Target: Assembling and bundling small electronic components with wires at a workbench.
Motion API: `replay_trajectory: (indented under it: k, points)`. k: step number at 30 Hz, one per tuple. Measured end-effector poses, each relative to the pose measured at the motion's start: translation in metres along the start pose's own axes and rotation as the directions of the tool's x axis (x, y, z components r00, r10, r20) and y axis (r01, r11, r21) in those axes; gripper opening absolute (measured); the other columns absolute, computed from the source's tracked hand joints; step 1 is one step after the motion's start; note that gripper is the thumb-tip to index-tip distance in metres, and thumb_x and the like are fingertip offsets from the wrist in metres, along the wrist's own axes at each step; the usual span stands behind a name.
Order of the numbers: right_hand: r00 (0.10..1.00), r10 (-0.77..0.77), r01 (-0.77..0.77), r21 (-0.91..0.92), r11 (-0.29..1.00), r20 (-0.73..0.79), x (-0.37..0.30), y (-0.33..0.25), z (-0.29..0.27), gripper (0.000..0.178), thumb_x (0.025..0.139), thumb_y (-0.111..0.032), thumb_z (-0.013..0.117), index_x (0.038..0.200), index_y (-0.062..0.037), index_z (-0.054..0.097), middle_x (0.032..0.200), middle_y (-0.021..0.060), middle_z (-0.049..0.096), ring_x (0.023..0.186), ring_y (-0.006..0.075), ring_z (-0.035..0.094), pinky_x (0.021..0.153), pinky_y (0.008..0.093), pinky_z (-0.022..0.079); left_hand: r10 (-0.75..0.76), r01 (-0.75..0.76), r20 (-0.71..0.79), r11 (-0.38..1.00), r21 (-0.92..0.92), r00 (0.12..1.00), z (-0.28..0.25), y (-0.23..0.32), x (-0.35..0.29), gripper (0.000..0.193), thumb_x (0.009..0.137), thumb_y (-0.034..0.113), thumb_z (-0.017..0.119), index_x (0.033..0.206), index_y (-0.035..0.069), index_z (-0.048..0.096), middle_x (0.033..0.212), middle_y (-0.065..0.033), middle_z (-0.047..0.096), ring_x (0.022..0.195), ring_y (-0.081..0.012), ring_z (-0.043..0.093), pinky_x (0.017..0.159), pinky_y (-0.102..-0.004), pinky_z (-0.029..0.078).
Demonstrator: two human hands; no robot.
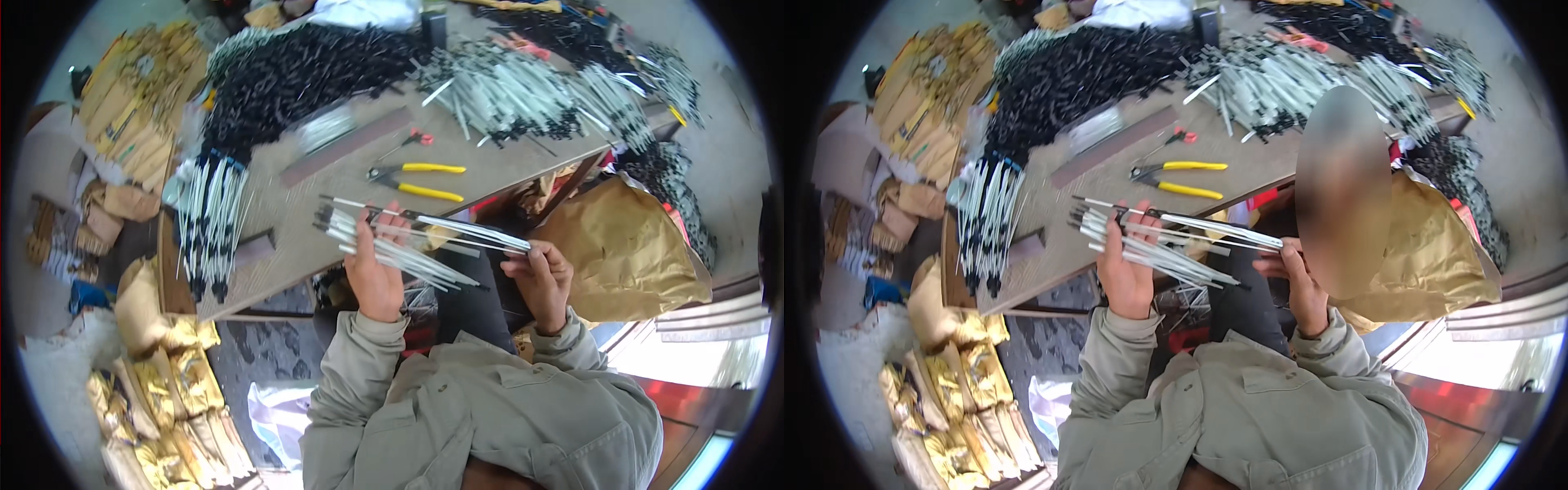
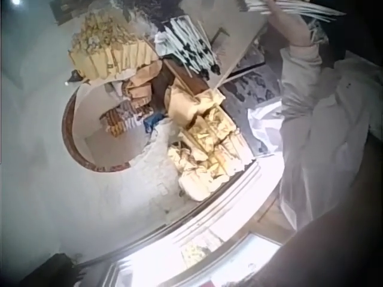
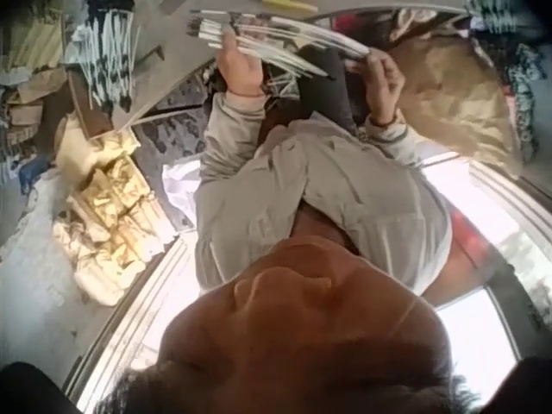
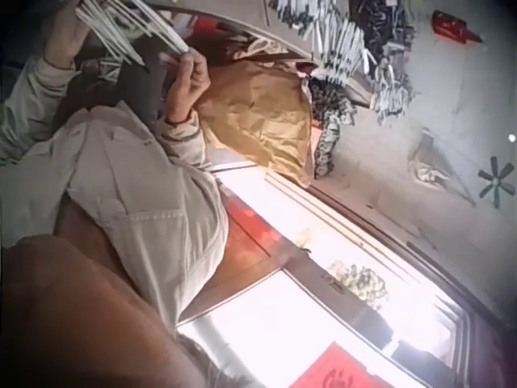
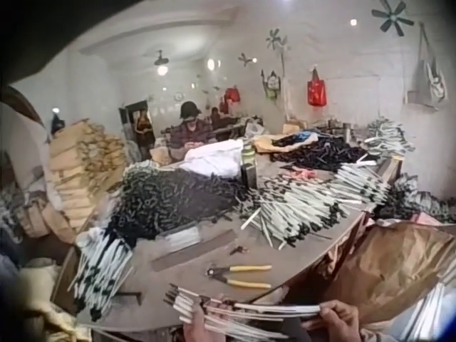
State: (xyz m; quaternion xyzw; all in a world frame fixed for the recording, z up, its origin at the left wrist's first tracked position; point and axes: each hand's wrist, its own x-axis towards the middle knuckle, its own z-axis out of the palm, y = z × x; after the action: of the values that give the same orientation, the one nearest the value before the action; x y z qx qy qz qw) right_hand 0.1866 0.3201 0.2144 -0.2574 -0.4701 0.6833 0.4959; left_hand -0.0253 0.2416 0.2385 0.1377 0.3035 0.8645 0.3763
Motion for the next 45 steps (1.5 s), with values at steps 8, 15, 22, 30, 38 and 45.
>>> replay_trajectory:
  k: [8, 15, 22, 30, 38, 45]
  points:
    - [0.79, 0.337, -0.015, -0.532, 0.846, 0.513, 0.025, -0.021, -0.021, 0.02, 0.091, -0.014, 0.048, 0.093, 0.0037, 0.058, 0.083, 0.0108, 0.063, 0.072, 0.0176, 0.064, 0.063, 0.0282, 0.052, 0.162, -0.141, -0.123, 0.976, 0.168, 0.979, -0.013, 0.019, 0.002, 0.031, 0.094, 0.028, 0.046, 0.109, 0.0, 0.05, 0.063, 0.0039, 0.031, 0.057, -0.0054, 0.033, 0.053, -0.0215, 0.032]
    - [0.845, -0.403, 0.429, -0.895, 0.122, 0.351, 0.243, -0.092, -0.041, 0.021, 0.085, -0.018, 0.054, 0.088, 0.0011, 0.061, 0.068, 0.0118, 0.061, 0.061, 0.0249, 0.059, 0.06, 0.031, 0.046, 0.053, -0.037, -0.086, 0.984, 0.174, 0.995, 0.032, 0.036, -0.029, 0.026, 0.093, 0.022, 0.045, 0.11, 0.003, 0.047, 0.068, -0.0037, 0.048, 0.061, -0.0126, 0.049, 0.061, -0.0274, 0.046]
    - [0.879, -0.329, 0.18, -0.879, -0.442, 0.345, 0.397, -0.032, -0.06, 0.026, 0.074, -0.034, 0.059, 0.081, -0.0083, 0.061, 0.087, 0.0142, 0.062, 0.083, 0.0333, 0.06, 0.071, 0.0451, 0.047, -0.088, 0.043, 0.237, 0.981, 0.187, 0.967, 0.03, 0.036, -0.036, 0.024, 0.088, 0.011, 0.048, 0.109, -0.001, 0.047, 0.106, -0.0286, 0.056, 0.096, -0.0372, 0.059, 0.085, -0.0507, 0.047]
    - [0.772, -0.553, 0.359, -0.933, -0.029, 0.314, 0.32, -0.077, 0.005, 0.021, 0.078, -0.025, 0.062, 0.084, -0.0062, 0.057, 0.086, 0.0132, 0.064, 0.078, 0.0322, 0.061, 0.065, 0.0404, 0.048, -0.205, 0.184, 0.052, 0.946, 0.269, 0.977, 0.023, 0.03, -0.031, 0.019, 0.089, 0.008, 0.046, 0.105, -0.002, 0.05, 0.097, -0.025, 0.061, 0.075, -0.0291, 0.065, 0.07, -0.0366, 0.054]
    - [0.48, -0.823, 0.647, -0.755, 0.101, 0.302, 0.143, -0.085, 0.069, 0.023, 0.08, -0.003, 0.064, 0.101, 0.0011, 0.055, 0.082, 0.0095, 0.064, 0.067, 0.0142, 0.062, 0.061, 0.0229, 0.049, -0.265, 0.25, -0.007, 0.902, 0.353, 0.964, 0.012, 0.0, -0.022, 0.032, 0.091, 0.013, 0.046, 0.117, -0.007, 0.046, 0.107, -0.0249, 0.057, 0.093, -0.0302, 0.061, 0.081, -0.0365, 0.05]
    - [0.888, -0.437, 0.447, -0.481, 0.754, 0.141, 0.072, -0.003, 0.081, 0.015, 0.081, 0.005, 0.058, 0.093, 0.0016, 0.051, 0.074, 0.0031, 0.056, 0.064, 0.0082, 0.056, 0.054, 0.0198, 0.043, -0.077, 0.102, -0.117, 0.97, 0.223, 0.99, 0.006, -0.001, -0.021, 0.038, 0.093, 0.018, 0.044, 0.124, -0.003, 0.038, 0.115, -0.0257, 0.052, 0.103, -0.0317, 0.056, 0.089, -0.0399, 0.045]
